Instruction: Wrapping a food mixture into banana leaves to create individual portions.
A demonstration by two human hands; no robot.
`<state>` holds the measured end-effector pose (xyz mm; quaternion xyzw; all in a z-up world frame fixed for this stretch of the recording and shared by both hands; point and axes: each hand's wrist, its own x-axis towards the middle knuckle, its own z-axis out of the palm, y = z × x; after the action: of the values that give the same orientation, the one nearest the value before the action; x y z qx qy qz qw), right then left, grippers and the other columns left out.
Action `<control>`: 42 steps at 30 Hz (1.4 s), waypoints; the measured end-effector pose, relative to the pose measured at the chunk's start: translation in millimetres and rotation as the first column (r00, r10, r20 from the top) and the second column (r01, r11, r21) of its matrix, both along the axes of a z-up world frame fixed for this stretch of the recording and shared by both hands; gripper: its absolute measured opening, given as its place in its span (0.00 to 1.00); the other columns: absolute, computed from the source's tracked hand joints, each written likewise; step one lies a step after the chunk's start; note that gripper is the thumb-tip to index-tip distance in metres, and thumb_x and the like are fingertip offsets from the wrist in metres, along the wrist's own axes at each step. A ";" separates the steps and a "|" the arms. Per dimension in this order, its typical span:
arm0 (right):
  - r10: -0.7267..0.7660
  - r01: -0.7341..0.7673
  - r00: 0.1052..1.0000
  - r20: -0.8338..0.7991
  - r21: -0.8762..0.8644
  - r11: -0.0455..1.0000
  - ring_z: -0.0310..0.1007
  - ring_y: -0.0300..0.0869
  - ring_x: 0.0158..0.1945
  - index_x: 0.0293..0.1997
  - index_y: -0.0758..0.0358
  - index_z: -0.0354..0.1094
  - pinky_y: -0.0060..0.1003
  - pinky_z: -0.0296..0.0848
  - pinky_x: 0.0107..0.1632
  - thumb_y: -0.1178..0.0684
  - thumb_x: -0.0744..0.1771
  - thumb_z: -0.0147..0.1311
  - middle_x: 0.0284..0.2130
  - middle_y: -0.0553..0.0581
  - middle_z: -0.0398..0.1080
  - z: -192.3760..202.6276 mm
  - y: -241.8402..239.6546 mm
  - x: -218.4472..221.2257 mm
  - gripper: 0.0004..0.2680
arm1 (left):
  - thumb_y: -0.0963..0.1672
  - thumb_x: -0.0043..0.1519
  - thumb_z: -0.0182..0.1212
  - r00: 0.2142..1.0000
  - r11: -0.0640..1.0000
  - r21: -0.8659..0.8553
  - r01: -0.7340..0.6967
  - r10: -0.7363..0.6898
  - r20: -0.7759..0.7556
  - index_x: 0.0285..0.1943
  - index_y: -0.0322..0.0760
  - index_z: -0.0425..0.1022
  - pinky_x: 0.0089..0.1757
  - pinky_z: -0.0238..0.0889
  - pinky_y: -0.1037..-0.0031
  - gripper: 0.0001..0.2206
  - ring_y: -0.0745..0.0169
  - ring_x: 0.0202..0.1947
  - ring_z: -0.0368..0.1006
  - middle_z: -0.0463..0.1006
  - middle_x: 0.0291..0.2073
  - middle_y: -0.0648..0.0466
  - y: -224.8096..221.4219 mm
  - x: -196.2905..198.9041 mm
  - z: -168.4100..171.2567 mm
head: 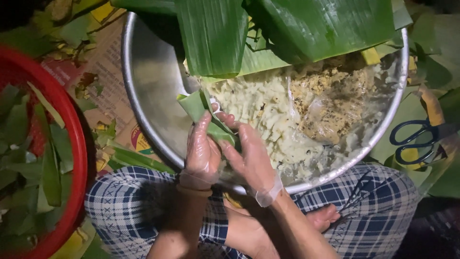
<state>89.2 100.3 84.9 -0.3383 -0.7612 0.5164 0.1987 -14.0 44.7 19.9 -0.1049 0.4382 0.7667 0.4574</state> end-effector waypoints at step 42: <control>0.104 -0.095 0.993 0.064 -0.122 0.988 0.72 0.50 0.61 0.69 0.67 0.54 0.38 0.69 0.59 0.61 0.62 0.55 0.61 0.65 0.68 1.0 -1.9 4.5 0.25 | 0.44 0.65 0.54 0.979 0.976 -0.209 0.060 -0.098 -0.177 0.53 0.25 0.74 0.51 0.75 0.66 0.15 0.54 0.45 0.79 0.80 0.39 0.44 -4.2 6.2 30.1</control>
<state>93.7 98.3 85.9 -0.3291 -0.7516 0.5578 0.1253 -7.8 40.5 50.0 -0.0610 0.5588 0.7055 0.4316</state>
